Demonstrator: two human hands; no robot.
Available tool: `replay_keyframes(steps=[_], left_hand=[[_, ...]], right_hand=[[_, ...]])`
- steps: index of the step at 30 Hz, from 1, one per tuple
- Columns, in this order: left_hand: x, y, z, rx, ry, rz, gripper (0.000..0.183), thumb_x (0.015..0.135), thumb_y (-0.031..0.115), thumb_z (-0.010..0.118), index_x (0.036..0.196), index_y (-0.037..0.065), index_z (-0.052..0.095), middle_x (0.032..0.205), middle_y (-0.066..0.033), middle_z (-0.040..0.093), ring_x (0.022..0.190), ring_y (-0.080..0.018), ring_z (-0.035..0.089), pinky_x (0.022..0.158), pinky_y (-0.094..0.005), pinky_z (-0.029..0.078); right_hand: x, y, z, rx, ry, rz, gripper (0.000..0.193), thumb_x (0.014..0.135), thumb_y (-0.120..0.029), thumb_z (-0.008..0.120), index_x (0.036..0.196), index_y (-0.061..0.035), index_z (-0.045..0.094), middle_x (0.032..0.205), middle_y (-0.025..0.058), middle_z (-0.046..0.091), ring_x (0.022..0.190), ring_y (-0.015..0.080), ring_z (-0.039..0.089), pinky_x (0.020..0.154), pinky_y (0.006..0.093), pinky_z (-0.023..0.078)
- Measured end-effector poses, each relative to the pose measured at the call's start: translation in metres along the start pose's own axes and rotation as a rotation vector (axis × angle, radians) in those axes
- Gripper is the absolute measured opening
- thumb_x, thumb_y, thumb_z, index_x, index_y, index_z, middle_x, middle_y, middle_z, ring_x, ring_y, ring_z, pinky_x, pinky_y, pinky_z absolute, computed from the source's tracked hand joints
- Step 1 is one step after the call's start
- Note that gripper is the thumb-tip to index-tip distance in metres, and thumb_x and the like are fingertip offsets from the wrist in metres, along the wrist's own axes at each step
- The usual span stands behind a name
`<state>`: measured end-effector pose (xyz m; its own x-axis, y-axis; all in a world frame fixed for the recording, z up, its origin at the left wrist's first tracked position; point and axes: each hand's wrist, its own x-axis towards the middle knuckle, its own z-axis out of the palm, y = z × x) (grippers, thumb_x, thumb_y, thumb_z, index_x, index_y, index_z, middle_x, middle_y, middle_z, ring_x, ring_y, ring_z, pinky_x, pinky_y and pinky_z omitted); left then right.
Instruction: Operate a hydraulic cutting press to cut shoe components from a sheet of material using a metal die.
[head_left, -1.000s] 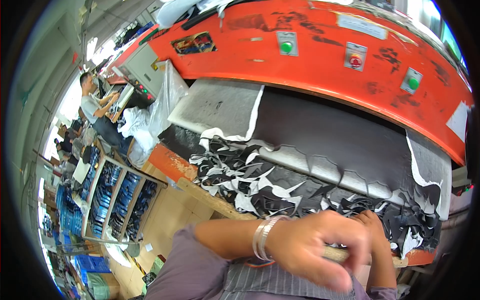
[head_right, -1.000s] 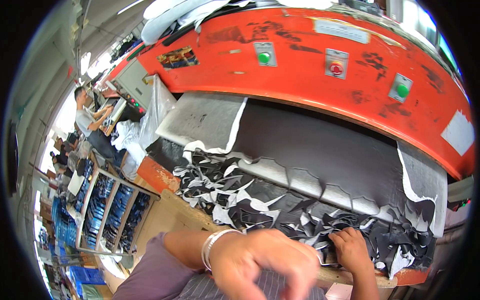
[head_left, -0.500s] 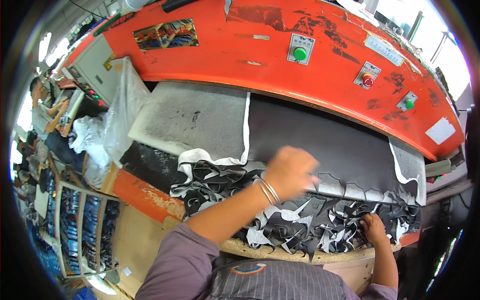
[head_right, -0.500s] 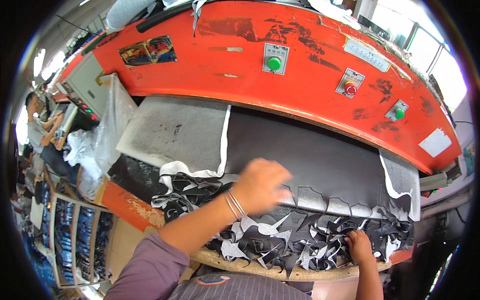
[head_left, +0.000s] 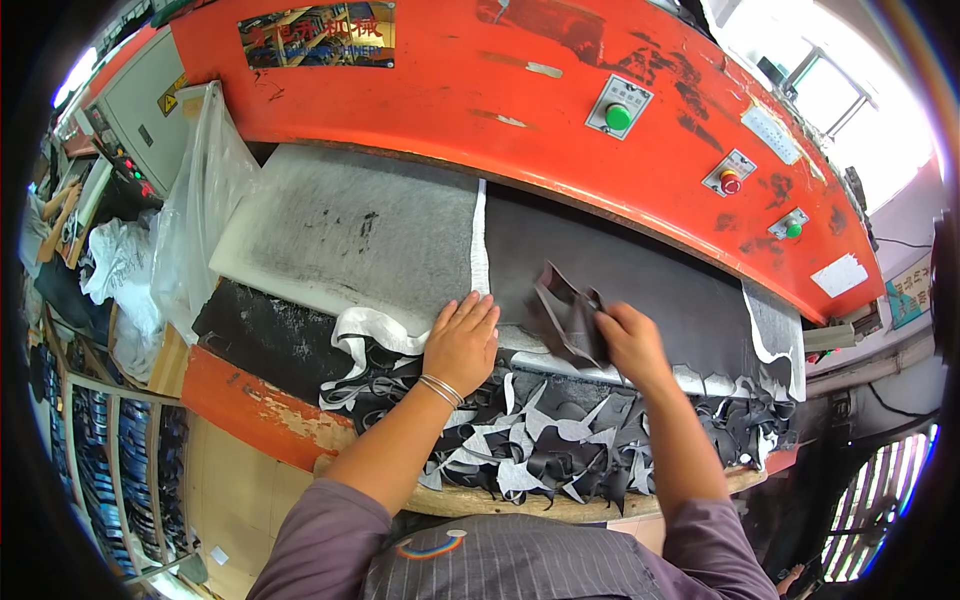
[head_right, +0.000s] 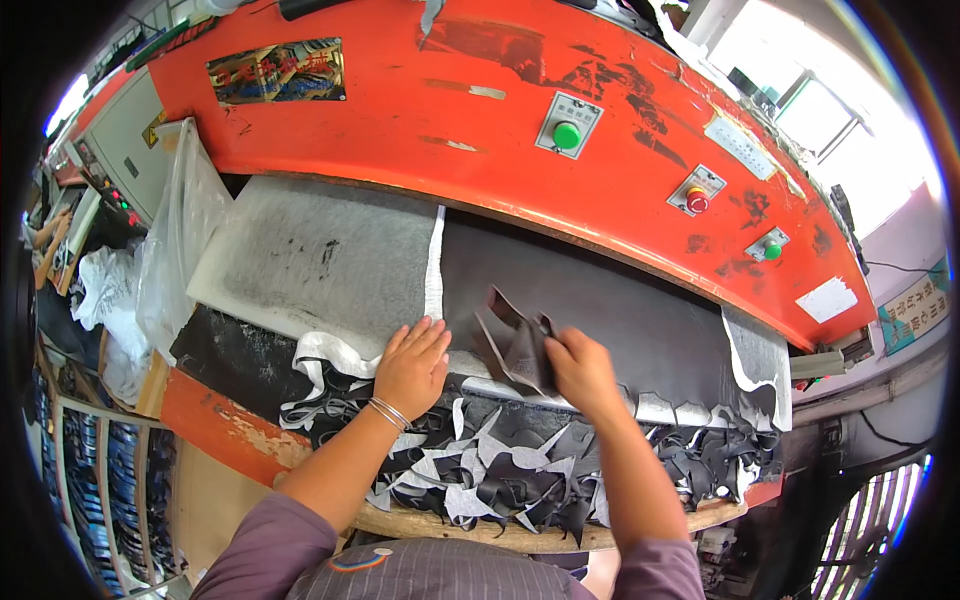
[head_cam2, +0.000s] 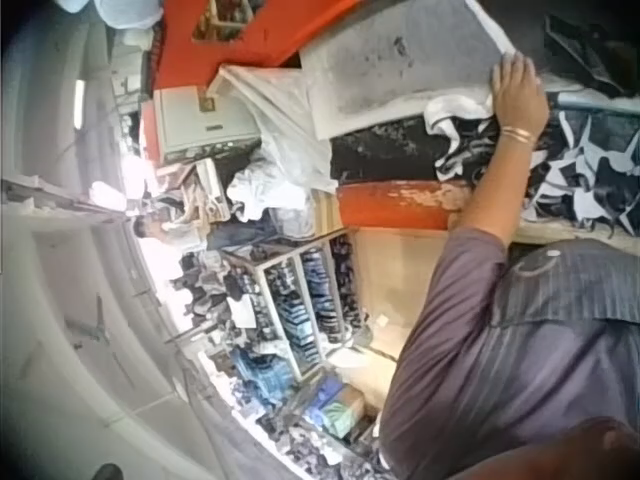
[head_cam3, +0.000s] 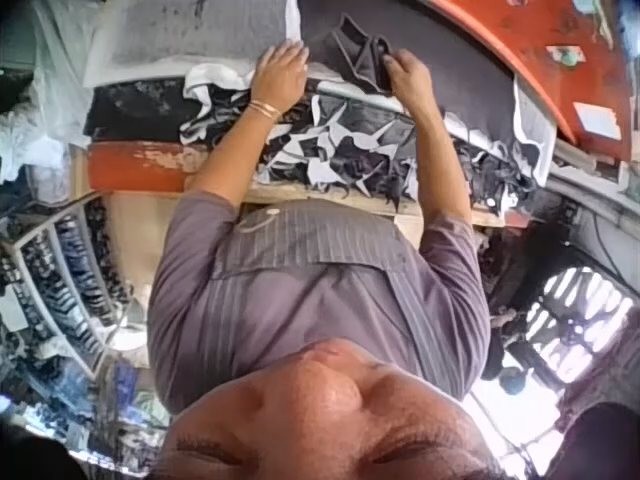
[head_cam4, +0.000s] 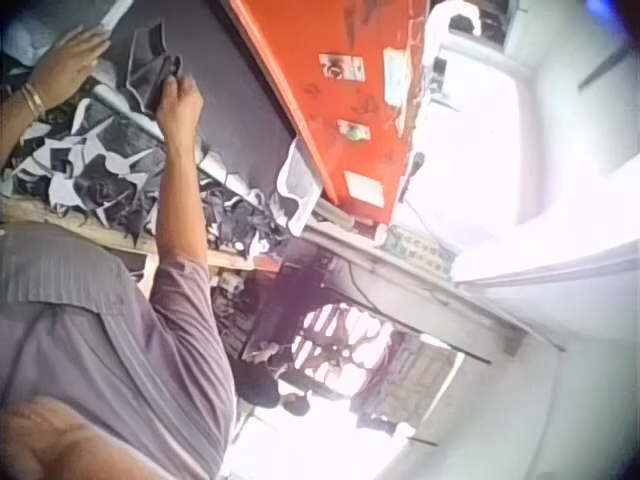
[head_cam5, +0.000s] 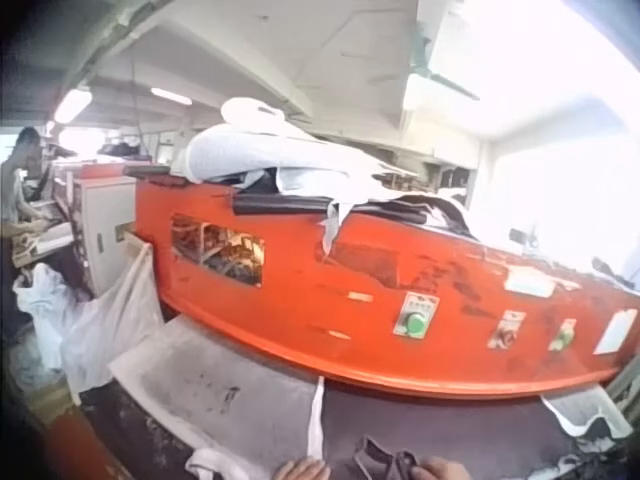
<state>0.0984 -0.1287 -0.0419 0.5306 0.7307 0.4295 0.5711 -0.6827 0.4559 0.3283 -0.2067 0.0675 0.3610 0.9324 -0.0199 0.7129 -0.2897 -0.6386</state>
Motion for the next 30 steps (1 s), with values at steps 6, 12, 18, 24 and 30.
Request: replay_keyframes(steps=[6,12,18,24,30], left_hand=[[-0.004,0.000,-0.002,-0.186,0.049,-0.110,0.035,0.085,0.014,0.056,0.118,0.004,0.050,0.121,-0.0093,0.062,0.127,-0.0254,0.048,0.110,-0.0416,0.030],[-0.001,-0.007,-0.002,-0.168,0.063,-0.089,0.039,0.082,0.012,0.058,0.118,0.004,0.045,0.121,-0.0092,0.062,0.126,-0.0264,0.048,0.109,-0.0425,0.029],[0.005,-0.006,-0.004,-0.185,0.072,-0.087,0.039,0.081,0.011,0.059,0.116,0.004,0.044,0.121,-0.0122,0.061,0.123,-0.0284,0.049,0.108,-0.0433,0.028],[0.009,-0.005,0.003,-0.214,0.090,-0.106,0.036,0.078,0.009,0.060,0.110,0.006,0.045,0.122,-0.0135,0.061,0.121,-0.0285,0.051,0.102,-0.0433,0.031],[0.011,-0.004,0.000,-0.169,0.086,-0.102,0.035,0.077,0.008,0.060,0.108,0.006,0.045,0.122,-0.0129,0.061,0.121,-0.0277,0.051,0.102,-0.0432,0.031]], right_hand=[[0.066,-0.012,0.074,-0.075,0.075,0.075,0.027,0.088,-0.022,0.055,0.087,0.0049,0.060,0.083,0.0294,0.063,0.082,0.0463,0.061,0.075,0.0468,0.049],[0.050,-0.010,0.095,0.026,0.204,0.103,0.034,0.086,-0.023,0.060,0.107,0.0037,0.056,0.086,0.0269,0.066,0.079,0.0431,0.064,0.072,0.0437,0.051],[0.037,0.007,0.065,-0.176,-0.088,-0.326,0.090,0.064,-0.050,0.081,0.134,-0.0071,0.045,0.138,0.0196,0.046,0.140,0.0318,0.028,0.112,0.0508,0.016],[0.032,0.022,0.081,-0.252,0.004,-0.362,0.080,0.063,-0.045,0.081,0.126,-0.0084,0.050,0.132,0.0183,0.052,0.137,0.0336,0.035,0.110,0.0518,0.019],[0.030,0.019,0.085,-0.249,0.084,-0.414,0.065,0.063,-0.040,0.081,0.115,-0.0100,0.056,0.131,0.0238,0.052,0.132,0.0343,0.041,0.108,0.0507,0.024]])
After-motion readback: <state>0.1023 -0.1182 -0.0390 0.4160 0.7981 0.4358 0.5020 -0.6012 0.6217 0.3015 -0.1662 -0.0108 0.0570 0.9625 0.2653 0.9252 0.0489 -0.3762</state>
